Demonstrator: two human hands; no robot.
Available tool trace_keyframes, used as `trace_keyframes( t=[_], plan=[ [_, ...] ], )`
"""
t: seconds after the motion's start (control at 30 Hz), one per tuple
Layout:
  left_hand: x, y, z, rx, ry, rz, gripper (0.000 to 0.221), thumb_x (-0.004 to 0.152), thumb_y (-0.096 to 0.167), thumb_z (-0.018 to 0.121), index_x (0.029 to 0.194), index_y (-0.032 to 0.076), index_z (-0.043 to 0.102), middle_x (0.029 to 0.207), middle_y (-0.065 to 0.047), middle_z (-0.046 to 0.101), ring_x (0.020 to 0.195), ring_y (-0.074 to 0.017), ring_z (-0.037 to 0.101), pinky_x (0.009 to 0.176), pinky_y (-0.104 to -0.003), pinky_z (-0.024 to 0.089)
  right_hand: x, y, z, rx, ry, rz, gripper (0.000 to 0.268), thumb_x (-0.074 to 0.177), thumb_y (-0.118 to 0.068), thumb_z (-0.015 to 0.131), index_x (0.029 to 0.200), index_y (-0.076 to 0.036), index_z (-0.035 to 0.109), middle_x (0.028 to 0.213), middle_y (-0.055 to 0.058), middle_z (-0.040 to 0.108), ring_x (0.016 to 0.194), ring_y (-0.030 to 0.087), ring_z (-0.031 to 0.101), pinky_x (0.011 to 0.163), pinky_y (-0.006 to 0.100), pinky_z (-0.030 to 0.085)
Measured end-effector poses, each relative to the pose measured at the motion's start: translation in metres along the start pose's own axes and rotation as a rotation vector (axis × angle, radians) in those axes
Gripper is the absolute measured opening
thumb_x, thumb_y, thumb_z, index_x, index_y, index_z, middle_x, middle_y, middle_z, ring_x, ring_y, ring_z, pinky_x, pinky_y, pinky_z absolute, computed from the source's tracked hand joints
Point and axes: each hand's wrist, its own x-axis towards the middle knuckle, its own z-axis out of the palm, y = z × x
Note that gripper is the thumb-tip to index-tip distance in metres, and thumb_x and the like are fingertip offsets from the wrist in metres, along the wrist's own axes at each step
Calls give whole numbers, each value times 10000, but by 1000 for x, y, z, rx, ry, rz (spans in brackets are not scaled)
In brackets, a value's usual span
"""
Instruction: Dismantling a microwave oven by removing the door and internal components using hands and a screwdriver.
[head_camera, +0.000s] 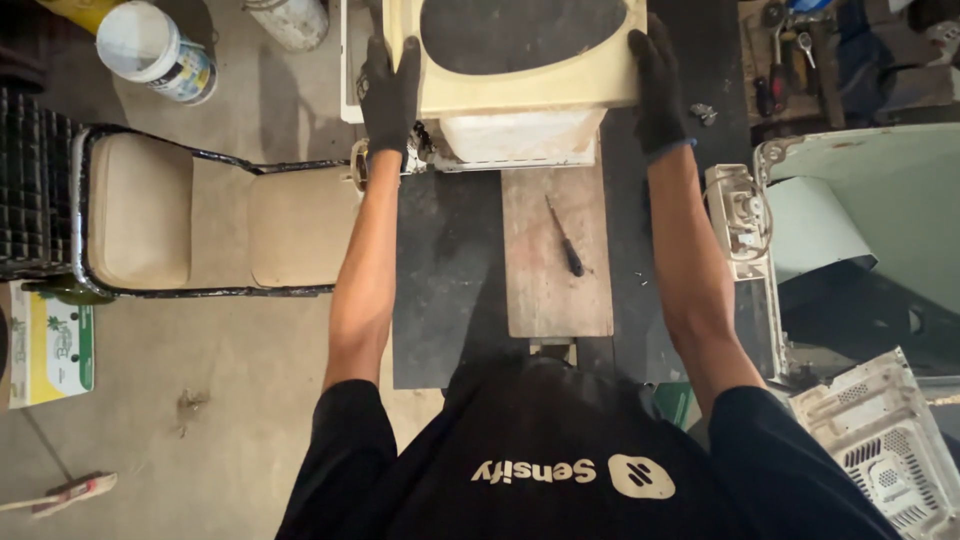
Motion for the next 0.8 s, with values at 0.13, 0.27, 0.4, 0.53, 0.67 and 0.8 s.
trace_keyframes(
  t=[0.13, 0.27, 0.4, 0.53, 0.67, 0.8],
  plan=[
    [10, 13, -5, -51, 23, 126, 817, 869, 746, 391, 1526, 261, 352, 1452, -123, 585, 1296, -431, 616, 1038, -545, 451, 14, 2, 1, 19, 17, 22, 472, 970, -331, 701, 1366, -90, 615, 1332, 81, 675, 1174, 178, 656, 987, 323, 560],
    [32, 17, -1, -28, 161, 272, 524, 890, 613, 500, 1132, 151, 547, 820, -83, 557, 833, -347, 653, 725, -506, 465, 26, 8, 0, -38, 80, 87, 374, 918, -340, 709, 1229, -133, 724, 1185, 21, 754, 1046, 129, 693, 891, 276, 573],
    [26, 33, -5, -20, 169, 288, 534, 899, 547, 547, 1336, 240, 542, 816, -66, 563, 860, -359, 655, 803, -501, 491, 21, 10, -12, -106, 131, 91, 388, 909, -374, 740, 1203, -120, 750, 1211, 15, 742, 1082, 111, 673, 943, 280, 550],
    [1, 65, -11, -69, 106, 199, 544, 854, 589, 529, 1279, 255, 466, 1038, -82, 679, 996, -411, 708, 863, -490, 502, 13, 3, -15, 121, 306, 267, 536, 797, -363, 862, 1238, -81, 747, 1242, 65, 751, 1119, 169, 713, 983, 334, 613],
    [24, 37, 16, 109, 329, 394, 615, 943, 570, 606, 1428, 215, 475, 1266, -104, 736, 1162, -357, 695, 989, -476, 514, -8, -29, -4, 349, 268, 348, 325, 813, -276, 825, 1106, -143, 787, 1080, 51, 808, 985, 200, 770, 885, 373, 652],
    [-27, 63, 3, 44, 94, 116, 741, 911, 637, 515, 1529, 267, 342, 1596, 0, 472, 1221, -413, 682, 945, -515, 480, -19, -28, -11, 260, 408, 290, 352, 779, -291, 821, 1080, -108, 827, 1059, 85, 834, 934, 194, 793, 835, 368, 677]
  ],
)
